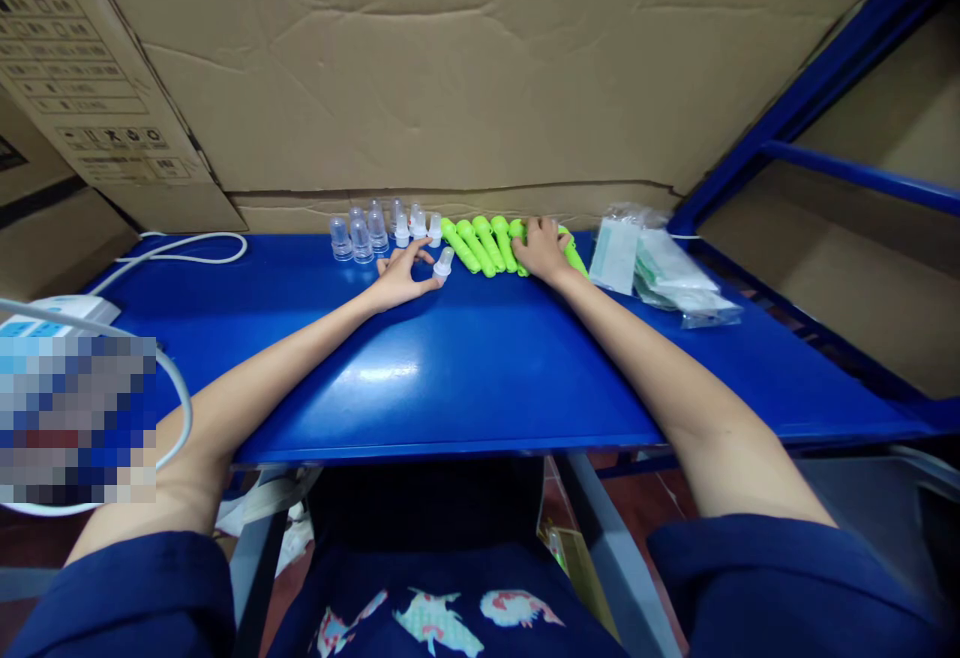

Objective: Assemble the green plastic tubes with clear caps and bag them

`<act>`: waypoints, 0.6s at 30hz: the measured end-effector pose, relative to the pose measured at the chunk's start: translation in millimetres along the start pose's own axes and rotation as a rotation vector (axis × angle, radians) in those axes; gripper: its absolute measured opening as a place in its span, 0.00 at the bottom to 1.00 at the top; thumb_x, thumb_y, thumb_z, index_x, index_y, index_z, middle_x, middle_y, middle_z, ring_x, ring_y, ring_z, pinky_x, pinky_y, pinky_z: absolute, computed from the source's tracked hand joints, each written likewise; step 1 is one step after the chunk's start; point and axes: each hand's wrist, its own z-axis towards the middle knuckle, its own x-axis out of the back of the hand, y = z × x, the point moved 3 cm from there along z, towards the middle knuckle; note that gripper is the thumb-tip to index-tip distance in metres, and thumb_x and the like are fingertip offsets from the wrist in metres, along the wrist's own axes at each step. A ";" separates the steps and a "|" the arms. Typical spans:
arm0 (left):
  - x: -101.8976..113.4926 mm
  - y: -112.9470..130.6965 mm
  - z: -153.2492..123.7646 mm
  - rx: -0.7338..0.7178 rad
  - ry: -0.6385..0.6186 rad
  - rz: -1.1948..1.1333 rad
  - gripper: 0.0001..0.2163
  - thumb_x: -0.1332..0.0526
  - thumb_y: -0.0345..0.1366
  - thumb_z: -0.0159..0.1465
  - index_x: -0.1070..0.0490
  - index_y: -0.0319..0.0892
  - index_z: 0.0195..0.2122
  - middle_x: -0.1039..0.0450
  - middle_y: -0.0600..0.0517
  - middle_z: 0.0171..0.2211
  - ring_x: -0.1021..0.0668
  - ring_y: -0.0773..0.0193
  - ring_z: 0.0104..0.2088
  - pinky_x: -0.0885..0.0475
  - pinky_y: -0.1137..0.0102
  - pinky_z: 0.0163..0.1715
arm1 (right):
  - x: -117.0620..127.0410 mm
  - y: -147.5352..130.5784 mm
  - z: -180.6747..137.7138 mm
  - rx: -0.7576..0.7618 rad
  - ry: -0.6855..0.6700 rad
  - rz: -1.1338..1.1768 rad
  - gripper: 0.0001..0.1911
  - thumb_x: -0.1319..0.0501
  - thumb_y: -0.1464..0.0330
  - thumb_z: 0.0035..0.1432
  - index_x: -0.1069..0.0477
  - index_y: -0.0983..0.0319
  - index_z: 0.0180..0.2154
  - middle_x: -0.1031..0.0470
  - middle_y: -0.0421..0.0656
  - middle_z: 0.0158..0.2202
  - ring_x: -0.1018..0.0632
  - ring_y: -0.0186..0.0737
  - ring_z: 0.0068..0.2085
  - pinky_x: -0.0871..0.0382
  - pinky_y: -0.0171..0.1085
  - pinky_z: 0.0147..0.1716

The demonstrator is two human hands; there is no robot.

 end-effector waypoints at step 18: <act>-0.1 -5.8 0.6 -0.007 0.106 -0.226 0.25 0.31 0.43 0.61 0.32 0.44 0.58 0.20 0.48 0.42 0.21 0.55 0.48 0.36 0.53 0.61 | 15.5 -5.5 -0.7 0.051 -0.044 -0.068 0.20 0.49 0.63 0.65 0.31 0.68 0.52 0.24 0.62 0.53 0.28 0.65 0.57 0.44 0.60 0.58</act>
